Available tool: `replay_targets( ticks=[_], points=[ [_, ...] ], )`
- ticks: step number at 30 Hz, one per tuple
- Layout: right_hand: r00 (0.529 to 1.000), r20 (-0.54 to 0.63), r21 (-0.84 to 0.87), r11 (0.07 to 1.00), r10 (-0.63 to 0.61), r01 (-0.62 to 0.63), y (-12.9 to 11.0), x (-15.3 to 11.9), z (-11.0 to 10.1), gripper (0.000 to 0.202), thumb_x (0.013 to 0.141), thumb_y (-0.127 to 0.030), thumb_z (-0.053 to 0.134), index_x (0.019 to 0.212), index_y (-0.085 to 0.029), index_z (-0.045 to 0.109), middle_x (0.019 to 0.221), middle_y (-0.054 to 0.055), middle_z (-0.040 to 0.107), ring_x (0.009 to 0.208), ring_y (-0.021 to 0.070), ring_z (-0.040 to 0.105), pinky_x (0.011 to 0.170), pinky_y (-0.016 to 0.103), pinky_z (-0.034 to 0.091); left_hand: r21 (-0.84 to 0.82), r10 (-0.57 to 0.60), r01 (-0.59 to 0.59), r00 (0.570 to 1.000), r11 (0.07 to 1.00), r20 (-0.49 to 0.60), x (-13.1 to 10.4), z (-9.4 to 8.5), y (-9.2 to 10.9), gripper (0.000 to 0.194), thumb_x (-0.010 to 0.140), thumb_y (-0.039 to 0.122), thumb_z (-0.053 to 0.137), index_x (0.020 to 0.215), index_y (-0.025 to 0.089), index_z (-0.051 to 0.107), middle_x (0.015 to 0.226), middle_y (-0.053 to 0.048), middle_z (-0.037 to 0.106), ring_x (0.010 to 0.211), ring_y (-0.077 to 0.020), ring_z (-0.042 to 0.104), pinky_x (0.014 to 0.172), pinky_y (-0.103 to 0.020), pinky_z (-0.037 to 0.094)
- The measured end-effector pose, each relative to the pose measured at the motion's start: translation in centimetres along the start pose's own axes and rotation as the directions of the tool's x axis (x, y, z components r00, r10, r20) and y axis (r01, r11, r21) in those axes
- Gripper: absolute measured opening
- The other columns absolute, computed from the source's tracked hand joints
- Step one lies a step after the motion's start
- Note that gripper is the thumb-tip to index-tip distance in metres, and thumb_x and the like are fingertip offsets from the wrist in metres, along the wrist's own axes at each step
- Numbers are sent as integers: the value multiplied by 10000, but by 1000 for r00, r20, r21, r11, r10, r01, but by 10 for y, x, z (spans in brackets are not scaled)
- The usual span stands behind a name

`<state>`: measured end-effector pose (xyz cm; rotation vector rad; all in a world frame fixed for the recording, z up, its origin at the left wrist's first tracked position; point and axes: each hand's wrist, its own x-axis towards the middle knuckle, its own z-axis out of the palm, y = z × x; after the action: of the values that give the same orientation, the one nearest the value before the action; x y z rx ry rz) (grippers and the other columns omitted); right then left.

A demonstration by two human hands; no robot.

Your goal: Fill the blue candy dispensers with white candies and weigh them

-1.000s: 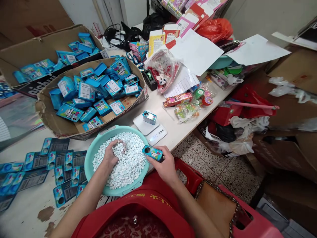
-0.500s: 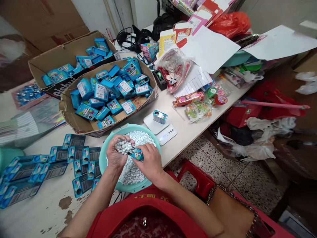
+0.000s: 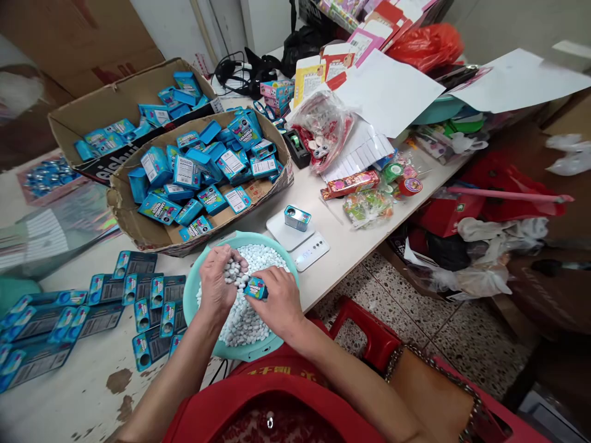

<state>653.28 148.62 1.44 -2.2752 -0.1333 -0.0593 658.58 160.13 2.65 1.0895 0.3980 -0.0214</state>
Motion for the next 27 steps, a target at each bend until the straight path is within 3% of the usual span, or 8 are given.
replay_targets(
  ticks=[5,10,27],
  points=[
    [1000,2,55,998,15,-15,2,1,-2,297,700,-204,716,977,-206,609,940,43,654,933,232,590,788,357,424,-14,14,-13,999,1000,29,-1,3,0,266,751,313,653,620,156,483,549,28,529,542,-113,575,546,-233,456],
    [1000,12,90,996,25,-26,2,3,-4,292,699,-192,715,969,-214,607,931,39,658,917,228,593,790,356,436,-11,7,-6,999,1000,32,-3,4,1,281,756,340,652,637,160,472,548,34,519,507,-105,556,493,-215,423],
    [999,14,73,996,45,-46,1,5,-2,320,663,-150,735,957,-202,621,927,37,658,922,230,599,802,362,440,0,63,-63,997,998,36,-7,5,0,218,794,350,586,698,167,517,536,22,539,501,-103,530,513,-221,431]
  ],
)
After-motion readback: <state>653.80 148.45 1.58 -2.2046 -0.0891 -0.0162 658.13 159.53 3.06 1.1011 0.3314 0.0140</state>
